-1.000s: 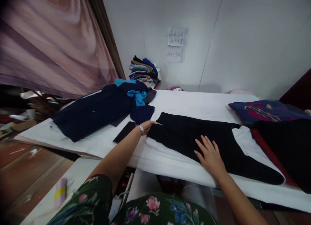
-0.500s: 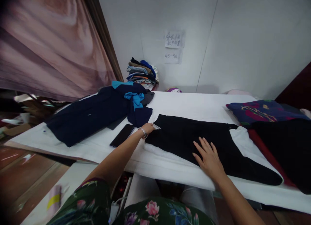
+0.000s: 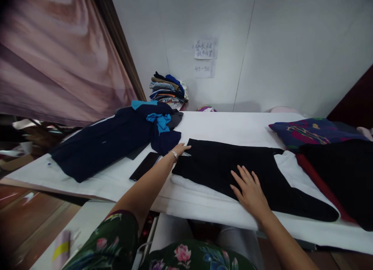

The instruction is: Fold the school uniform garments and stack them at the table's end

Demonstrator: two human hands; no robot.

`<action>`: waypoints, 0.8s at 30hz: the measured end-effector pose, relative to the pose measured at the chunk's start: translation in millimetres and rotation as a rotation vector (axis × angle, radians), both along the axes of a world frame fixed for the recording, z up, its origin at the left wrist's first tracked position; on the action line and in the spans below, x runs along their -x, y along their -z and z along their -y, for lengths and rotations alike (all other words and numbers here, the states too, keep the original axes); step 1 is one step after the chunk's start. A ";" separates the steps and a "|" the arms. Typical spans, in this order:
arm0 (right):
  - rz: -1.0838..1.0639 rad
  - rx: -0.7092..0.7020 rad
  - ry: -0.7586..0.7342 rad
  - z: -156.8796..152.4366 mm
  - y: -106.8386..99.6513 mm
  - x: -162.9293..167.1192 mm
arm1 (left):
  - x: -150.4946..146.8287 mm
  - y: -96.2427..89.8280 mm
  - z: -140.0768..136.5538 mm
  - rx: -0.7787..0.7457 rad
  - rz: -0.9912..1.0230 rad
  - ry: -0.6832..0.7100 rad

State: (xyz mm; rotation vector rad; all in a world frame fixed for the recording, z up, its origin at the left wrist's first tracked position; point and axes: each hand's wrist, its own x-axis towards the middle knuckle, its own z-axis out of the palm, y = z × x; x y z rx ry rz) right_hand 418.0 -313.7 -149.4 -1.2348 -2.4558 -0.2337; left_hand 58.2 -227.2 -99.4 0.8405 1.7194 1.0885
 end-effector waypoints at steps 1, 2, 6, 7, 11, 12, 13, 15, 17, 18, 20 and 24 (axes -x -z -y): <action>0.003 0.003 0.001 0.3 -0.8 0.1 | -2.3 0.6 -1.4 -0.018 -0.060 -0.005; 0.007 0.006 0.002 0.6 -1.7 0.3 | -4.2 1.5 -1.9 -0.034 -0.126 -0.005; 0.005 0.041 0.004 1.4 -4.7 1.5 | -6.7 5.6 1.2 -0.053 -0.316 0.018; -0.001 0.054 0.004 1.6 -5.1 1.9 | -6.5 5.9 2.0 -0.047 -0.345 0.025; -0.053 0.109 0.004 2.9 -7.0 2.1 | -5.2 2.9 3.6 -0.014 -0.407 0.054; -0.076 0.135 -0.001 3.1 -8.5 1.7 | -5.1 1.8 3.9 -0.009 -0.414 0.060; -0.105 0.166 -0.006 2.9 -11.1 1.2 | -5.1 0.7 4.3 -0.007 -0.422 0.063; -0.182 0.220 -0.007 1.0 -20.6 0.9 | -5.3 -0.4 5.1 -0.011 -0.438 0.060; -0.250 0.234 -0.004 -4.1 -36.3 3.6 | -5.4 -0.1 5.6 -0.019 -0.455 0.052; -0.267 0.227 -0.004 -8.1 -45.7 6.7 | -5.4 0.4 5.6 -0.024 -0.462 0.048; -0.263 0.198 -0.010 -19.2 -64.2 17.2 | -5.1 1.6 5.3 -0.035 -0.472 0.047; -0.158 0.204 0.002 -46.4 -78.7 50.0 | -3.9 3.4 4.7 -0.051 -0.482 0.055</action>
